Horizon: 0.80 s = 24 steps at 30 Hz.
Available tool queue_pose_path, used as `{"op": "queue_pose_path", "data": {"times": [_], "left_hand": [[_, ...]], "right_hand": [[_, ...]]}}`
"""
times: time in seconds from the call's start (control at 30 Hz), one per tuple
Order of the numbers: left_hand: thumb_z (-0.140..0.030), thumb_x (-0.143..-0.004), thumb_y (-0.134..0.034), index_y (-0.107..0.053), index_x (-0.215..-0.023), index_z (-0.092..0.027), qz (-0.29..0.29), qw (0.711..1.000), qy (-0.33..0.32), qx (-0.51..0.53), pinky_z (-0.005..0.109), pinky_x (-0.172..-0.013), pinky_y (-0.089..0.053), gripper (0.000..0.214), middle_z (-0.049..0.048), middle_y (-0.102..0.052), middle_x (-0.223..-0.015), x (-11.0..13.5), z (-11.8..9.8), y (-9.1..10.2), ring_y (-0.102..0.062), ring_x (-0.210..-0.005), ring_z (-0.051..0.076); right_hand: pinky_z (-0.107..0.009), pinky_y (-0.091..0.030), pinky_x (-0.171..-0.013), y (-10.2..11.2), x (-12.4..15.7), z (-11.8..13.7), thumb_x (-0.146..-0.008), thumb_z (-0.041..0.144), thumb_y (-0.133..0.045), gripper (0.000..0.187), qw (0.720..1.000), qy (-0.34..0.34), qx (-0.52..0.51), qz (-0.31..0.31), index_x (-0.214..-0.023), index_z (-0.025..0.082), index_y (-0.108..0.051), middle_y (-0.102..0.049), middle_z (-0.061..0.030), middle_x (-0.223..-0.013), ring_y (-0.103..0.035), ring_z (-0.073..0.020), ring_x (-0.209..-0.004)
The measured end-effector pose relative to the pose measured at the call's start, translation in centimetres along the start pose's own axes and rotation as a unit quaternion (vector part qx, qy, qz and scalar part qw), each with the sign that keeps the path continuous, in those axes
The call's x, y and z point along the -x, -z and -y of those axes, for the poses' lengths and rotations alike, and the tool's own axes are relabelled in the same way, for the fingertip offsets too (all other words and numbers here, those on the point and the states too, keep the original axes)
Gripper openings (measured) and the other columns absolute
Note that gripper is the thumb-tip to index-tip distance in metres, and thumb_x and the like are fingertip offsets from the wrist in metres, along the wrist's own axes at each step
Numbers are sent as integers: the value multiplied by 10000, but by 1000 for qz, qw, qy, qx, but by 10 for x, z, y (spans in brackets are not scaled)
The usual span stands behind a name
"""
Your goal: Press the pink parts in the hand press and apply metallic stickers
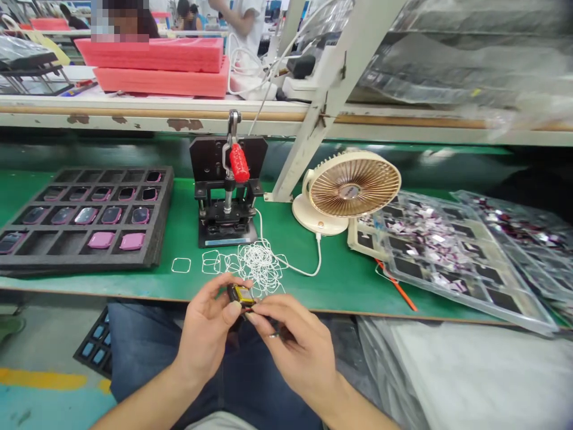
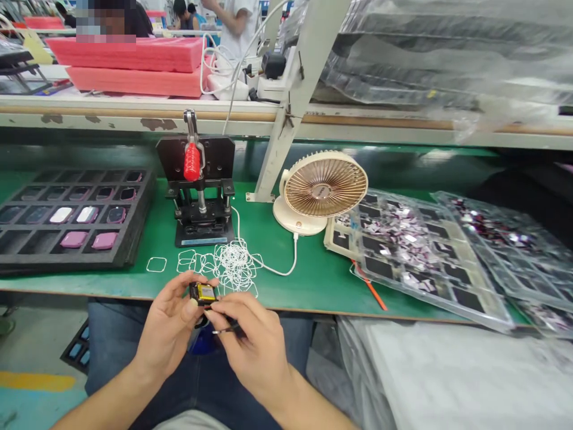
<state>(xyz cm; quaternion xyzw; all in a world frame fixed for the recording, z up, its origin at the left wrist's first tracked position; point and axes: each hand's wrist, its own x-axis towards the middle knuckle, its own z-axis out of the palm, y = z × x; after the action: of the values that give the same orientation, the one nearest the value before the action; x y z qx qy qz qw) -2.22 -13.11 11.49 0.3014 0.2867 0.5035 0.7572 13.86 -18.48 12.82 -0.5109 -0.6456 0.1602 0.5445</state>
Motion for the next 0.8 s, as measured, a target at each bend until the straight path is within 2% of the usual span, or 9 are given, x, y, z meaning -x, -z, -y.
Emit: {"op": "queue_pose_path", "data": {"times": [0.1,0.2,0.3,0.43,0.53,0.67,0.73,0.8], "left_hand": [[-260,-860,-885,-784,-1274,-292,35,999,-33,-5,409,-974,-633,428,105,-747,-1230,-1,4,8,-739,-1191,310],[-255,-886,-858,-799,-1253,-274,64,996,-57,-36,393,-966,-642,372,110,-708,-1272,-3,8,17,-733,-1190,304],[-221,-902,-838,-793,-1275,-279,91,989,-91,-75,408,-1058,-604,381,108,-695,-1299,-4,13,26,-704,-1242,289],[-227,-917,-823,-789,-1292,-288,114,982,-120,-91,421,-1080,-593,381,118,-705,-1312,-3,16,29,-688,-1272,290],[-258,-937,-801,-795,-1286,-286,120,984,-106,-84,372,-983,-639,350,121,-718,-1280,-2,14,24,-718,-1193,269],[-282,-918,-826,-823,-1231,-273,100,988,-94,-66,299,-971,-625,314,104,-748,-1240,0,13,17,-736,-1163,248],[-281,-906,-839,-825,-1228,-285,93,993,-61,-31,292,-951,-632,323,88,-764,-1247,-1,12,14,-775,-1075,230],[-304,-900,-844,-802,-1277,-310,102,995,-6,22,292,-858,-657,379,83,-787,-1231,-4,10,11,-806,-917,207]], "right_hand": [[-300,-647,-775,2,0,-2,-959,163,-796,234,1000,-21,11,5,-1167,238,-719,-711,-58,-1062,-733,-187,-892],[-342,-654,-882,4,-4,-4,-959,199,-804,316,999,-26,9,29,-1249,245,-689,-678,-88,-1211,-735,-217,-1024],[-367,-620,-1018,8,-9,-5,-987,187,-764,375,998,6,12,58,-1340,246,-650,-673,-104,-1311,-709,-234,-1167],[-305,-613,-993,14,-13,-5,-1005,233,-759,355,997,41,39,61,-1341,221,-646,-684,-110,-1279,-708,-214,-1164],[-292,-625,-946,15,-10,-6,-1020,289,-746,364,994,42,71,71,-1362,216,-648,-667,-128,-1322,-708,-221,-1180],[-327,-615,-1023,11,-3,-8,-1045,276,-711,441,993,26,53,98,-1461,250,-568,-691,-106,-1401,-687,-241,-1286],[-338,-615,-1044,9,-2,-8,-1054,264,-700,440,996,2,14,92,-1468,272,-551,-713,-83,-1384,-705,-236,-1265],[-344,-626,-1035,8,-3,-6,-1046,284,-718,443,996,-27,-10,85,-1461,283,-563,-723,-73,-1367,-726,-240,-1222]]}}
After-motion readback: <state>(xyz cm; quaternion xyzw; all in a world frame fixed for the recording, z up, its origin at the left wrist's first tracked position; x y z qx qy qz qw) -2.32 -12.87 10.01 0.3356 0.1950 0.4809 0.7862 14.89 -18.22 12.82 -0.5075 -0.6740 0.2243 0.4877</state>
